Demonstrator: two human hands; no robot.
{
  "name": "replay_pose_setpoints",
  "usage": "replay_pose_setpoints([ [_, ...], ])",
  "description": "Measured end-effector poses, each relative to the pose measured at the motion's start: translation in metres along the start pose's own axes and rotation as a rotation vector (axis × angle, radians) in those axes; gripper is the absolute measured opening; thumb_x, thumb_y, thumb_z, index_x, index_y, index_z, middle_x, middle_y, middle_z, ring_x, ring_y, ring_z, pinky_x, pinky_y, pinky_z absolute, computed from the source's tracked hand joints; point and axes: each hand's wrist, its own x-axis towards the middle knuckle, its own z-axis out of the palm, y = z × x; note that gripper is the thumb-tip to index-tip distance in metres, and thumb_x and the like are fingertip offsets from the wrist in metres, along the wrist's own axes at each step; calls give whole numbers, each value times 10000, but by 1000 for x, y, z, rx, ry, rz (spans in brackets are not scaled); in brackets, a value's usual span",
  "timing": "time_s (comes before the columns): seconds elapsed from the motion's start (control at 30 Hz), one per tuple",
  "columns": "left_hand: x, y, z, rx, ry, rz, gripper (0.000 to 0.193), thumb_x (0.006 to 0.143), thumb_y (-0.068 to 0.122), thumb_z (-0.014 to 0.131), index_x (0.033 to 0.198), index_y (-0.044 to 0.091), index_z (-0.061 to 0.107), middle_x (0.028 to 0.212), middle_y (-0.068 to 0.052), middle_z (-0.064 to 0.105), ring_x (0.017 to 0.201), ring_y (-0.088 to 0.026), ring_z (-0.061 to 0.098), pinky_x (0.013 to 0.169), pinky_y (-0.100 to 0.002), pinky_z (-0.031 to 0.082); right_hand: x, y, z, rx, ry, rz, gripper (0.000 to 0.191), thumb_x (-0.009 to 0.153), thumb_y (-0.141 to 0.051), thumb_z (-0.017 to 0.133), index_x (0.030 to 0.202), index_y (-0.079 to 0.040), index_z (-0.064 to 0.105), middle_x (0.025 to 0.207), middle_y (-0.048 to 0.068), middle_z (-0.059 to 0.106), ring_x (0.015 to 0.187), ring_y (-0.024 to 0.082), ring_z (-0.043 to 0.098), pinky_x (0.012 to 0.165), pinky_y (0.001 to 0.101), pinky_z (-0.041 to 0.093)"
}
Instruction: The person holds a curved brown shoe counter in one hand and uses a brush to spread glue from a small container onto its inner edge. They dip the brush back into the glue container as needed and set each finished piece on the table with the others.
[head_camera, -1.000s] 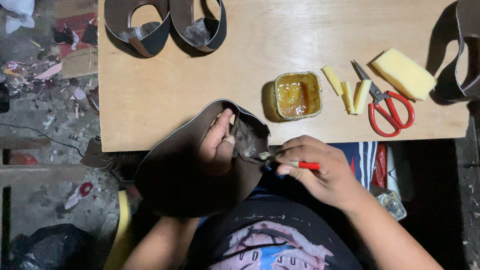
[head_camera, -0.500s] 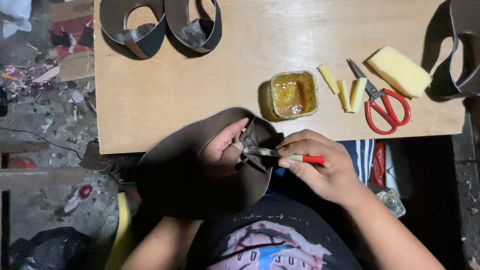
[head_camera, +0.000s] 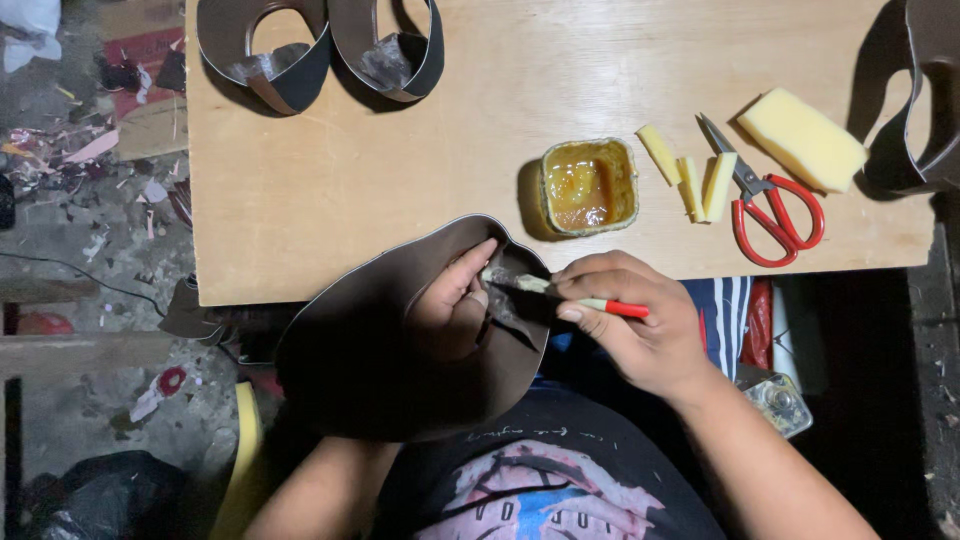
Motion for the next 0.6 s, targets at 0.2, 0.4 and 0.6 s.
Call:
replay_pose_setpoints([
  [0.2,3,-26,-4,-352,-12,-186,480,959,-11,491,1434,-58,544,935,-7,595,782,-76,548,744,-209,472,-4,-8,1,-33,-127,-84,179,881,-7,728,1057,-31,702,1146,123,708,1065,243,723,925,315,569],
  [0.4,7,-48,1,-404,70,-82,467,960,-16,533,1418,-97,498,909,-8,594,787,-68,540,735,-213,474,-3,-12,6,-37,-190,-142,227,837,24,705,1057,-28,685,1157,121,693,1069,247,722,924,326,588],
  [0.6,1,-48,3,-356,118,-74,458,960,-32,502,1414,-90,500,934,-10,558,806,-67,504,742,-216,443,-4,-13,3,-36,-185,-84,204,813,15,700,1010,-36,684,1090,110,704,994,236,731,864,311,585],
])
